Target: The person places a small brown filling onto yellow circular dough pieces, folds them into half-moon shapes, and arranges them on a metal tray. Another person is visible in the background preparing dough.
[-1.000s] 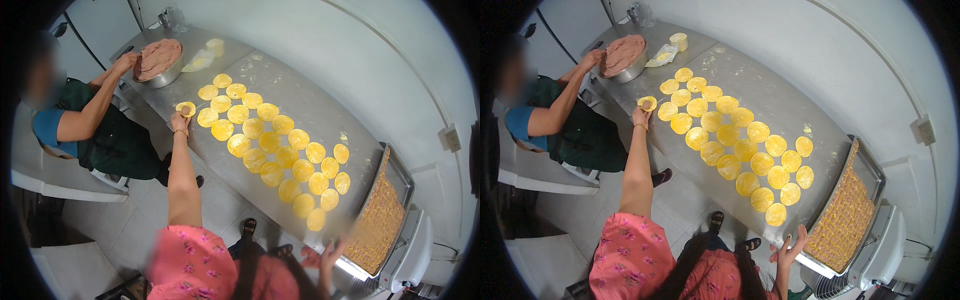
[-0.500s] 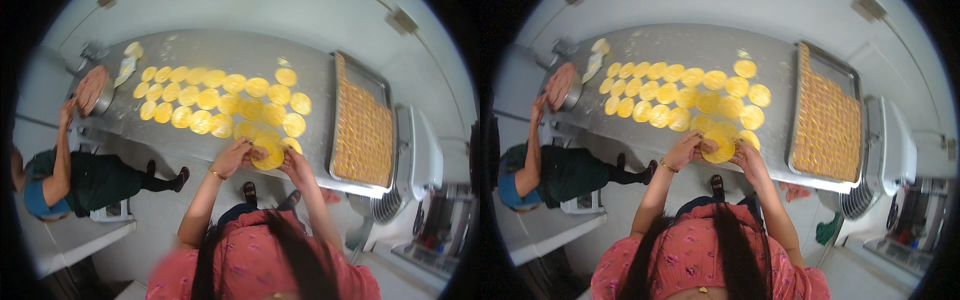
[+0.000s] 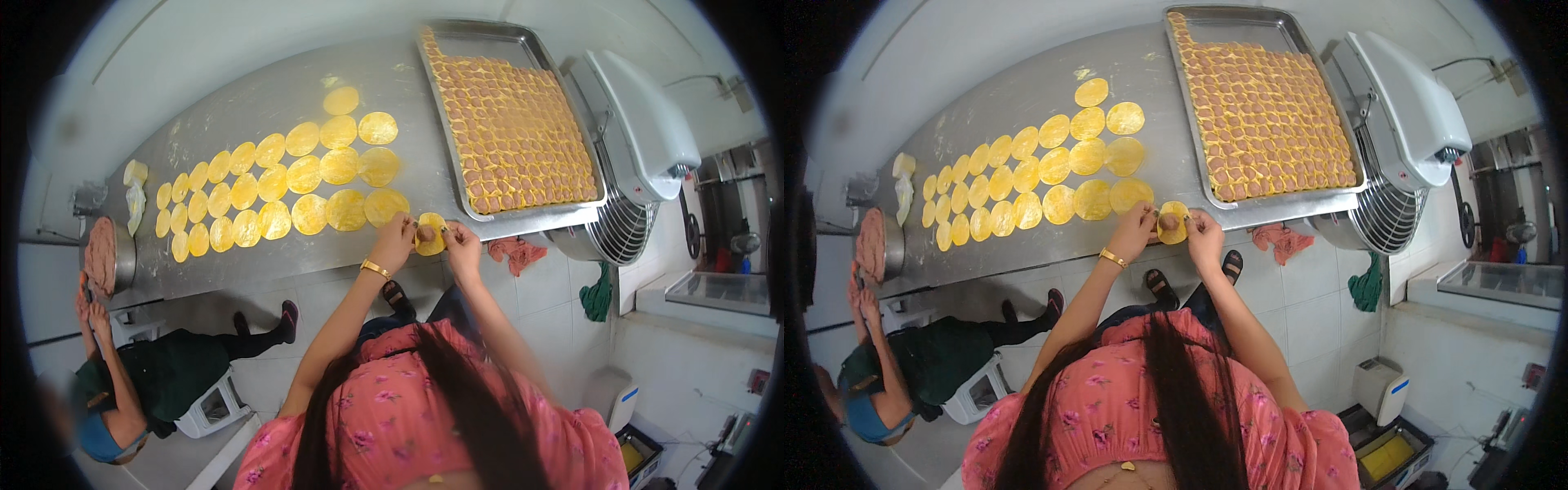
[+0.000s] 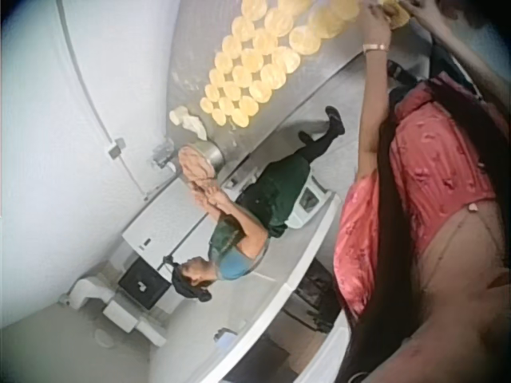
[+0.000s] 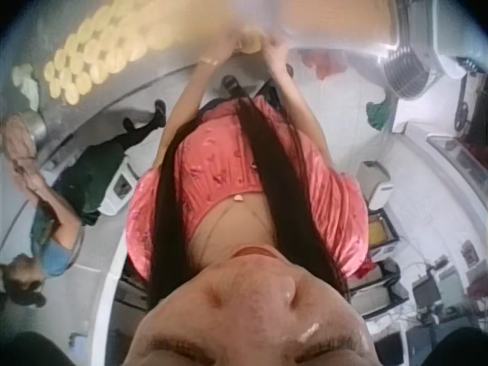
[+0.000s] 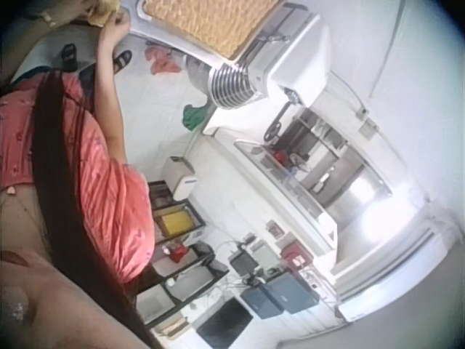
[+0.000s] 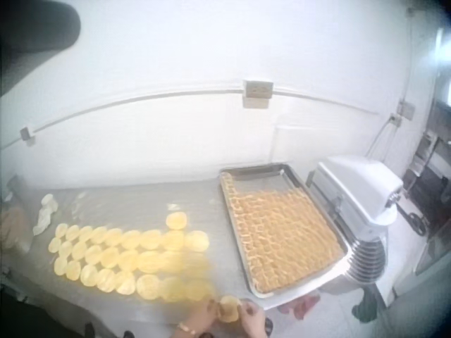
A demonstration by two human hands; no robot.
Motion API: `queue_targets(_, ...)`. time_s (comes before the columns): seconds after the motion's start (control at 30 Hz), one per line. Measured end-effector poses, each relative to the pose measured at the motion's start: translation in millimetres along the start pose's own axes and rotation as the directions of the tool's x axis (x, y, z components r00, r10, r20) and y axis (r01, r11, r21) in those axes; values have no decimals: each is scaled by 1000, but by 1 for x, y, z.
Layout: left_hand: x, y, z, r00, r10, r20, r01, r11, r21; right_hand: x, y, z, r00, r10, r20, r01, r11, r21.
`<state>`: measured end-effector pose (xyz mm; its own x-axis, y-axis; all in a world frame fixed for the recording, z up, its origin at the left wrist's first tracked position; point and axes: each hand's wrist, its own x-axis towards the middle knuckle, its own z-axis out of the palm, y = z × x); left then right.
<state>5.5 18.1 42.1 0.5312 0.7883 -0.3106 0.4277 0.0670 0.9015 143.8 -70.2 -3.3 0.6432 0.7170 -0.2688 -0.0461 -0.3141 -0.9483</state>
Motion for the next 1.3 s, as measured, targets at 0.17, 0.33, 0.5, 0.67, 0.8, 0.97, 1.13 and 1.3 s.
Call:
queue_targets(0.17,-10,-4,2,1000,-28,5,28,961,-276,-3,5,-4,999,-16,34,11,990,143)
queue_targets(0.33,-15,0,8,1000,-14,24,21,939,-343,-10,-1,-14,979,-60,195,10,969,247)
queue_targets(0.5,-14,-4,13,1000,-1,21,5,980,-198,-19,-11,-10,977,-155,143,98,935,339)
queue_targets(0.67,-12,-13,19,990,79,-118,-101,977,-190,-22,-10,-13,985,-129,117,114,986,123)
queue_targets(0.8,-13,-15,20,967,118,-226,-153,978,-143,-17,-6,-13,994,-96,45,96,995,5)
queue_targets(0.97,-15,-12,13,967,112,-230,-119,993,-19,-24,-22,-14,907,-415,65,420,894,-158)
queue_targets(1.13,-20,-8,6,959,67,-276,-79,996,-32,-31,-42,-3,729,-652,210,681,654,-331)
queue_targets(1.3,-21,-17,5,958,68,-278,-73,997,-9,-25,-41,4,606,-717,345,791,499,-354)
